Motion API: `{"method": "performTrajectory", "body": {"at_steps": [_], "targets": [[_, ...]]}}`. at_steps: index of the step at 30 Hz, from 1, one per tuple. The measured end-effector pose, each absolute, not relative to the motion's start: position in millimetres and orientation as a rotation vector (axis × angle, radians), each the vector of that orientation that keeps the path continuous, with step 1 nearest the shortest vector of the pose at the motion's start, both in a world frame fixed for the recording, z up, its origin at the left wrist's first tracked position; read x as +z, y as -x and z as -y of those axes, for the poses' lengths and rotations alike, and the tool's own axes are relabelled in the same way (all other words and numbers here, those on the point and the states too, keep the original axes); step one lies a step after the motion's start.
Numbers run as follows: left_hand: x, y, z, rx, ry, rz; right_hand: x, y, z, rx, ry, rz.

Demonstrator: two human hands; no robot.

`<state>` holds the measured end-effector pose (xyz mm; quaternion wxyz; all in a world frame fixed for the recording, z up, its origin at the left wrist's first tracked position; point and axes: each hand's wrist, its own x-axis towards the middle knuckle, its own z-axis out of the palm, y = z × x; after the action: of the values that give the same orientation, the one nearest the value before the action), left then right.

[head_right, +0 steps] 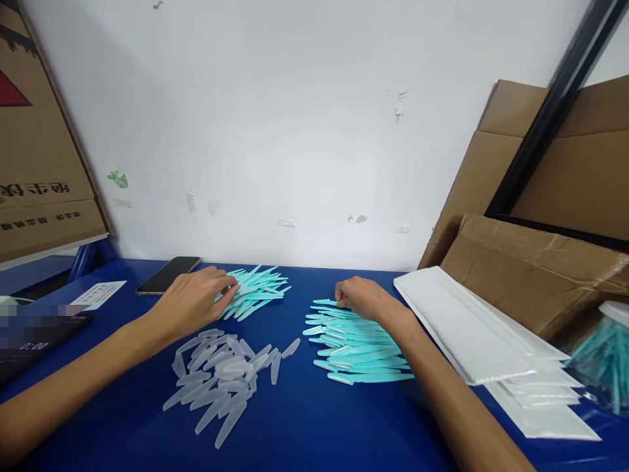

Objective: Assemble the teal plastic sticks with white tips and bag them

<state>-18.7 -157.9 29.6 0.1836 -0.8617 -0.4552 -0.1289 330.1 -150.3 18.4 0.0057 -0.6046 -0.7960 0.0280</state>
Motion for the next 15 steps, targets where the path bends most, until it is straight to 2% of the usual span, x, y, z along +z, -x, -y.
{"method": "performTrajectory", "body": {"at_steps": [6,15], "targets": [[23.1,0.4,183.4,-0.483,2.864,0.853,17.1,-330.5,150.0,0.078,1.884,2.500],[10.6,-21.6,212.8,-0.510,3.076,0.757,14.8,-328.2,149.2,0.090,1.864,2.509]]}}
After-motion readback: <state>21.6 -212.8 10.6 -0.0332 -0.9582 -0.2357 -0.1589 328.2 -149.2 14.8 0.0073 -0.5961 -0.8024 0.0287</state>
